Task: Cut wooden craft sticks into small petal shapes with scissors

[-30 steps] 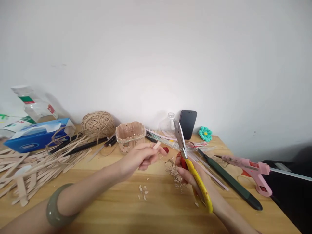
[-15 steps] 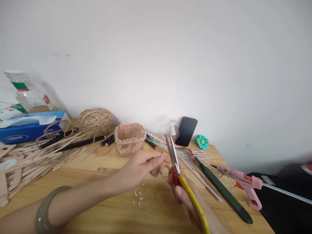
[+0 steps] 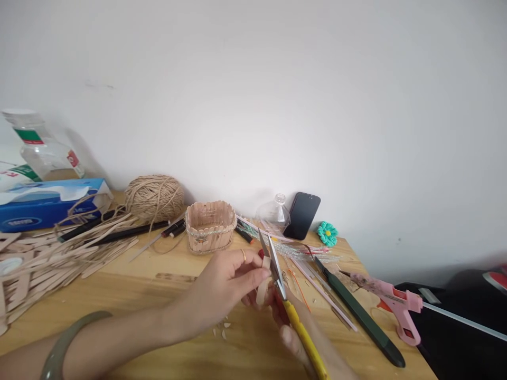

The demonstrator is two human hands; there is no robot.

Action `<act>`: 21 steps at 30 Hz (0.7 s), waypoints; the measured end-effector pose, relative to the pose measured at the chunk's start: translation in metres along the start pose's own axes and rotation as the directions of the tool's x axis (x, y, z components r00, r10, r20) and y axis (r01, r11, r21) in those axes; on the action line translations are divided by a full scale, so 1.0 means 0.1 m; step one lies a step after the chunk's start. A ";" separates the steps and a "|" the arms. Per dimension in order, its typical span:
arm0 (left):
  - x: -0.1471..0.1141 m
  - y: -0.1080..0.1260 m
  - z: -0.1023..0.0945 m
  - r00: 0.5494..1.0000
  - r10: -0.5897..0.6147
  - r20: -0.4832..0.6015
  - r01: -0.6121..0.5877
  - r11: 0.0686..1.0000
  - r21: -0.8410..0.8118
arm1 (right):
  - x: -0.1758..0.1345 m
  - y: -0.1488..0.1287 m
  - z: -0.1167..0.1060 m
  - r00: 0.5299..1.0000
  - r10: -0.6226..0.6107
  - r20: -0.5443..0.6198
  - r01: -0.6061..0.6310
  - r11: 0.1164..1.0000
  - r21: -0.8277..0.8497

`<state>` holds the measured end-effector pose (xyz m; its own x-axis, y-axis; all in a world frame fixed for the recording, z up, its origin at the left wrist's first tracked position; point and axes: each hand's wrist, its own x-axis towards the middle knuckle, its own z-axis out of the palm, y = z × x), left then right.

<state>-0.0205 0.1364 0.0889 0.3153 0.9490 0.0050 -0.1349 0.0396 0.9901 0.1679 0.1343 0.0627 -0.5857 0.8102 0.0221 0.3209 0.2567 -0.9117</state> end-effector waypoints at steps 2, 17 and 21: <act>0.00 -0.01 0.00 1.000 0.008 -0.005 -0.008 1.000 0.007 | 0.00 0.00 0.00 1.000 0.014 0.012 -0.014 1.000 0.000; 0.01 -0.03 0.02 0.999 -0.038 -0.007 0.038 0.998 -0.059 | 0.06 -0.07 -0.01 0.999 0.007 0.046 -0.002 0.996 -0.089; 0.00 -0.02 0.02 0.998 -0.069 -0.006 0.069 0.995 -0.077 | 0.07 -0.09 -0.02 0.998 0.011 0.059 -0.006 0.996 -0.086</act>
<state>-0.0181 0.1355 0.0876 0.3182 0.9458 -0.0646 -0.1851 0.1288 0.9742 0.1620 0.1387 0.0718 -0.6251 0.7805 -0.0124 0.3869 0.2960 -0.8733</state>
